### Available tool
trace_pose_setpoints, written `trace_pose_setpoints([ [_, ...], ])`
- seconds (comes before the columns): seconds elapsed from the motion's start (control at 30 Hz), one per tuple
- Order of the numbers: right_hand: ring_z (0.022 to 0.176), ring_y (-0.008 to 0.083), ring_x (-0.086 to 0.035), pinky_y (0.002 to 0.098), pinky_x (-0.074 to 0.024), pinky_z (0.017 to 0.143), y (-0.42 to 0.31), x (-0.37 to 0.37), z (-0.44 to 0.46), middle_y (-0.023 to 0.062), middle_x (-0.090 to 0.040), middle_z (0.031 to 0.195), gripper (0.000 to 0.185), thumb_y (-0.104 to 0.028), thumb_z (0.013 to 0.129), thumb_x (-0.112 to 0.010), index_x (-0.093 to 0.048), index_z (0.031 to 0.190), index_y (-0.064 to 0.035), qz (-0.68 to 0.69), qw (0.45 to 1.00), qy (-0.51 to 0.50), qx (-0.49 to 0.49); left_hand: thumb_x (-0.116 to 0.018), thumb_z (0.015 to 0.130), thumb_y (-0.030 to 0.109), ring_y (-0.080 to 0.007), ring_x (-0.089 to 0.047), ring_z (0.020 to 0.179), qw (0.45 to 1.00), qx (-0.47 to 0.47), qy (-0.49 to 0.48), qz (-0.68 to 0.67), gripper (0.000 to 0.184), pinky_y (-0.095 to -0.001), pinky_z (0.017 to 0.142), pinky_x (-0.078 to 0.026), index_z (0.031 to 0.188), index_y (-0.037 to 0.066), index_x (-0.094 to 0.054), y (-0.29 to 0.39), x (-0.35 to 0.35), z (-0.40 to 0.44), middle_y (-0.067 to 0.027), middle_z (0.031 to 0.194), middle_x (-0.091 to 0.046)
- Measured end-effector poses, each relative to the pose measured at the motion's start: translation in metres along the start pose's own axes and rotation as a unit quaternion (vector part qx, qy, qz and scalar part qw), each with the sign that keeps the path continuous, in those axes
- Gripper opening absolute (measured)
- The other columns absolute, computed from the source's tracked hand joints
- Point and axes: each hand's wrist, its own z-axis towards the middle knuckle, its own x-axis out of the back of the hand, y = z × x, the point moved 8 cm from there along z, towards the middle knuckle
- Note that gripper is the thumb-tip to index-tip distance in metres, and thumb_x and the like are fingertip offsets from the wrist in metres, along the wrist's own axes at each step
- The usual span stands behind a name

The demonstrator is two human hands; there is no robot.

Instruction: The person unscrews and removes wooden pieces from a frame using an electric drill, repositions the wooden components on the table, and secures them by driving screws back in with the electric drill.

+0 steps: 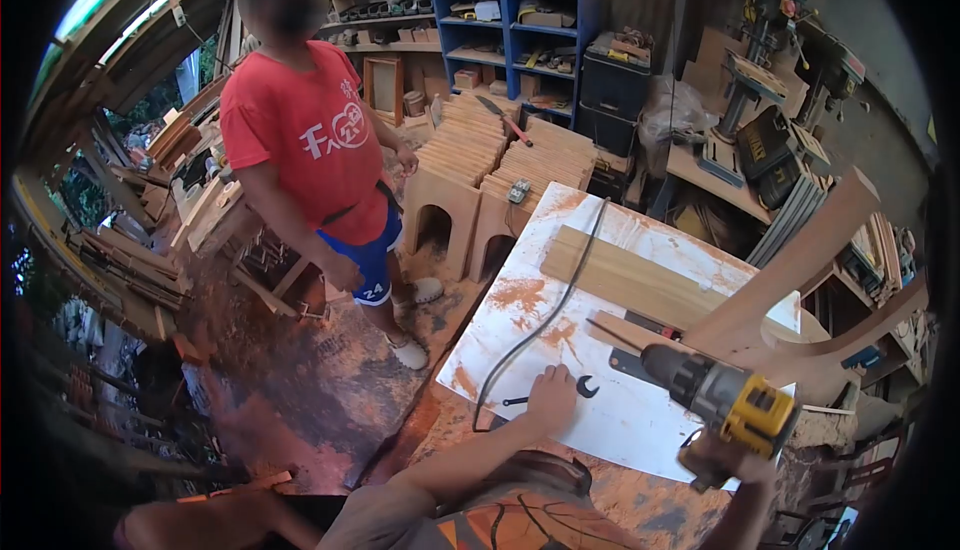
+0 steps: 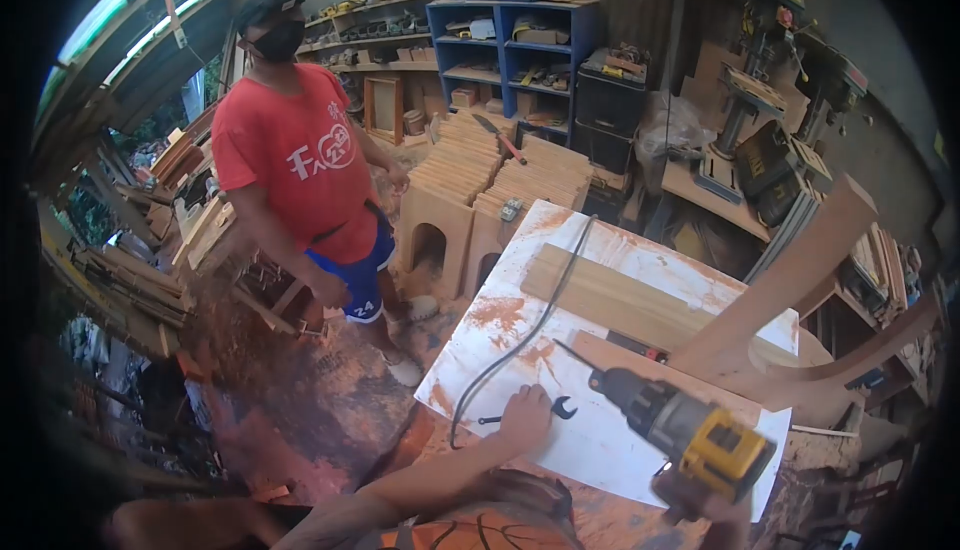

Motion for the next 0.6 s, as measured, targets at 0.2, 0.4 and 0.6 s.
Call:
trace_pose_setpoints([
  [0.2, 0.077, 0.0165, -0.065, 0.0318, -0.0533, 0.066, 0.031, -0.034, -0.108, 0.0103, -0.067, 0.099, 0.050, -0.003, 0.073, -0.075, -0.057, 0.120, -0.0018, 0.248, 0.939, 0.142, -0.189, -0.063, 0.086, 0.023, -0.0327, -0.053, 0.106, 0.996, 0.038, -0.029, 0.069, 0.033, -0.0428, 0.087, -0.049, 0.101, -0.006, -0.067, 0.003, -0.006, 0.002, -0.0179, 0.109, -0.057],
  [0.4, 0.077, 0.0176, -0.065, 0.0314, -0.0533, 0.067, 0.039, -0.028, -0.203, 0.0153, -0.066, 0.108, 0.057, -0.001, 0.074, -0.072, -0.053, 0.127, 0.0003, 0.362, 0.835, 0.359, -0.207, -0.057, 0.087, 0.023, -0.0368, -0.062, 0.099, 0.979, 0.014, -0.104, 0.173, 0.029, -0.0510, 0.087, -0.049, 0.094, -0.003, -0.069, -0.011, -0.045, 0.010, -0.0241, 0.101, -0.064],
  [0.6, 0.077, 0.0187, -0.065, 0.0311, -0.0534, 0.068, 0.014, -0.009, -0.279, 0.0202, -0.065, 0.117, 0.063, 0.001, 0.074, -0.070, -0.049, 0.134, 0.0024, 0.357, 0.693, 0.609, -0.145, -0.063, 0.095, 0.014, -0.0406, -0.067, 0.078, 0.992, 0.036, -0.068, -0.097, 0.016, -0.0481, 0.068, -0.052, 0.099, -0.001, -0.061, 0.005, -0.011, -0.006, -0.0232, 0.086, -0.068],
])
